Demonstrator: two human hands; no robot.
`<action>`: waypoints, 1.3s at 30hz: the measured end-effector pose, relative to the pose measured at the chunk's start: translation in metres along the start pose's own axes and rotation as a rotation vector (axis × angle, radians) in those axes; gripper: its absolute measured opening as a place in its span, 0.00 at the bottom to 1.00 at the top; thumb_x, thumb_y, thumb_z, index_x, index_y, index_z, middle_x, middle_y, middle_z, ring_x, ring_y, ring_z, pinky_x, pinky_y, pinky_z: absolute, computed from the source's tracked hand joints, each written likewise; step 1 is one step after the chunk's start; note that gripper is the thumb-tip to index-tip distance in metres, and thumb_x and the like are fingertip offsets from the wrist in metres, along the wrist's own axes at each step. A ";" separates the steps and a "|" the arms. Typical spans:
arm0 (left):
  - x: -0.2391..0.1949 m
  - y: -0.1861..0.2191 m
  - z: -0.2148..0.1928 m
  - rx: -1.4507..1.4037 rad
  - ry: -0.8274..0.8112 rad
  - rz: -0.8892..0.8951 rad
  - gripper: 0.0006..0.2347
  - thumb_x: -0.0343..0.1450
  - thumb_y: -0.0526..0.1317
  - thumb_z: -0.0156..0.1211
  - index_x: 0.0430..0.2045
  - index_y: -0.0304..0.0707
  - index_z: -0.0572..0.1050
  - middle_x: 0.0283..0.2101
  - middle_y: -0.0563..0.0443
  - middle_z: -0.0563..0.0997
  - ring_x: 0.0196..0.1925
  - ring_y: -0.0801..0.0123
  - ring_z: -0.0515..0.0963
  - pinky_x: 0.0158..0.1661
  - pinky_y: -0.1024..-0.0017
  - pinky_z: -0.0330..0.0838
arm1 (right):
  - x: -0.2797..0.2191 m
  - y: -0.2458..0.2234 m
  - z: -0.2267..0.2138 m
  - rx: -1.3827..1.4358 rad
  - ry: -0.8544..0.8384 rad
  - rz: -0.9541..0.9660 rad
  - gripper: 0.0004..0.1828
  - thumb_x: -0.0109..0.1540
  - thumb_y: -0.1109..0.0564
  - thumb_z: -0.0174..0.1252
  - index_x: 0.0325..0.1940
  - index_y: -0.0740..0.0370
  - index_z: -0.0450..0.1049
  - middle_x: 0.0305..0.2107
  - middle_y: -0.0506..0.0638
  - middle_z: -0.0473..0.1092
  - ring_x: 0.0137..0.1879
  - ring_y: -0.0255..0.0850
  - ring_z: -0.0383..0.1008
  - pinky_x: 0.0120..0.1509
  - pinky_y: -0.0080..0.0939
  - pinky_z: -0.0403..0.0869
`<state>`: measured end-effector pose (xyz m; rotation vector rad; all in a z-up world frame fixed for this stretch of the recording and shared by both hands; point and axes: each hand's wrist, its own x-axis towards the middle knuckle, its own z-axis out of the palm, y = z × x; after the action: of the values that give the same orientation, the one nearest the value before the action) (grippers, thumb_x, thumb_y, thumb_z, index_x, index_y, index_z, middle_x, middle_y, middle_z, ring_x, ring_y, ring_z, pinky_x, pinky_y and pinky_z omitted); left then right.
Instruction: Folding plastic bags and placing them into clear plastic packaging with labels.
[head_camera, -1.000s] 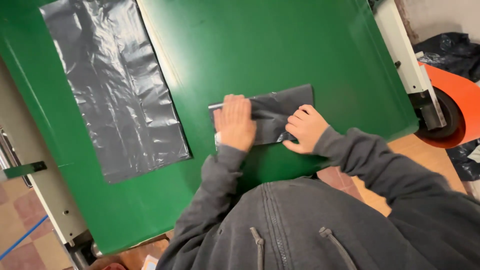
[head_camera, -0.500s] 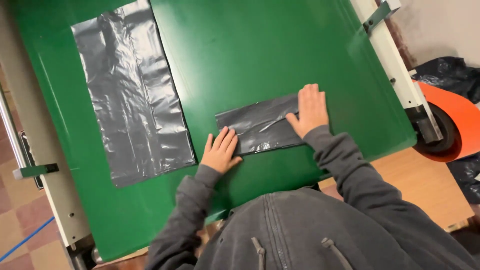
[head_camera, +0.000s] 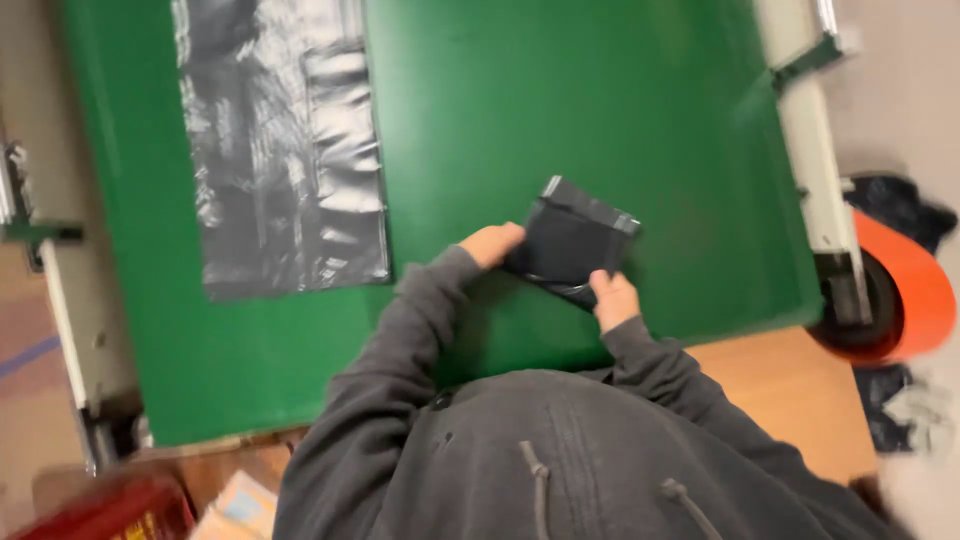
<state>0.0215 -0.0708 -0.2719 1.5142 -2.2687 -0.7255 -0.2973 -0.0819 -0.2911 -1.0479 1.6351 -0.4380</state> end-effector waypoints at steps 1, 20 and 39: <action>-0.004 0.024 -0.008 0.008 0.038 -0.047 0.14 0.70 0.30 0.58 0.49 0.28 0.72 0.43 0.25 0.80 0.45 0.33 0.82 0.45 0.44 0.80 | -0.001 -0.014 0.000 -0.030 -0.045 -0.029 0.22 0.64 0.36 0.62 0.45 0.56 0.75 0.36 0.55 0.76 0.37 0.49 0.77 0.32 0.53 0.79; -0.304 -0.024 -0.140 0.402 0.327 -0.671 0.49 0.58 0.76 0.56 0.71 0.46 0.58 0.76 0.47 0.55 0.79 0.51 0.48 0.68 0.36 0.52 | -0.099 -0.193 0.320 -0.852 -0.128 -1.812 0.41 0.55 0.20 0.55 0.64 0.43 0.70 0.60 0.45 0.66 0.68 0.47 0.60 0.70 0.55 0.57; -0.386 -0.029 -0.139 0.810 0.937 -0.337 0.08 0.68 0.48 0.53 0.37 0.57 0.77 0.43 0.59 0.78 0.54 0.61 0.76 0.49 0.58 0.72 | -0.133 -0.160 0.286 -0.907 -0.139 -1.687 0.21 0.56 0.49 0.58 0.54 0.34 0.75 0.44 0.37 0.76 0.53 0.40 0.77 0.56 0.45 0.76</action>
<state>0.2661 0.2437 -0.1680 1.9762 -1.5899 0.8320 0.0311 0.0042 -0.1925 -2.9578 0.3548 -0.6229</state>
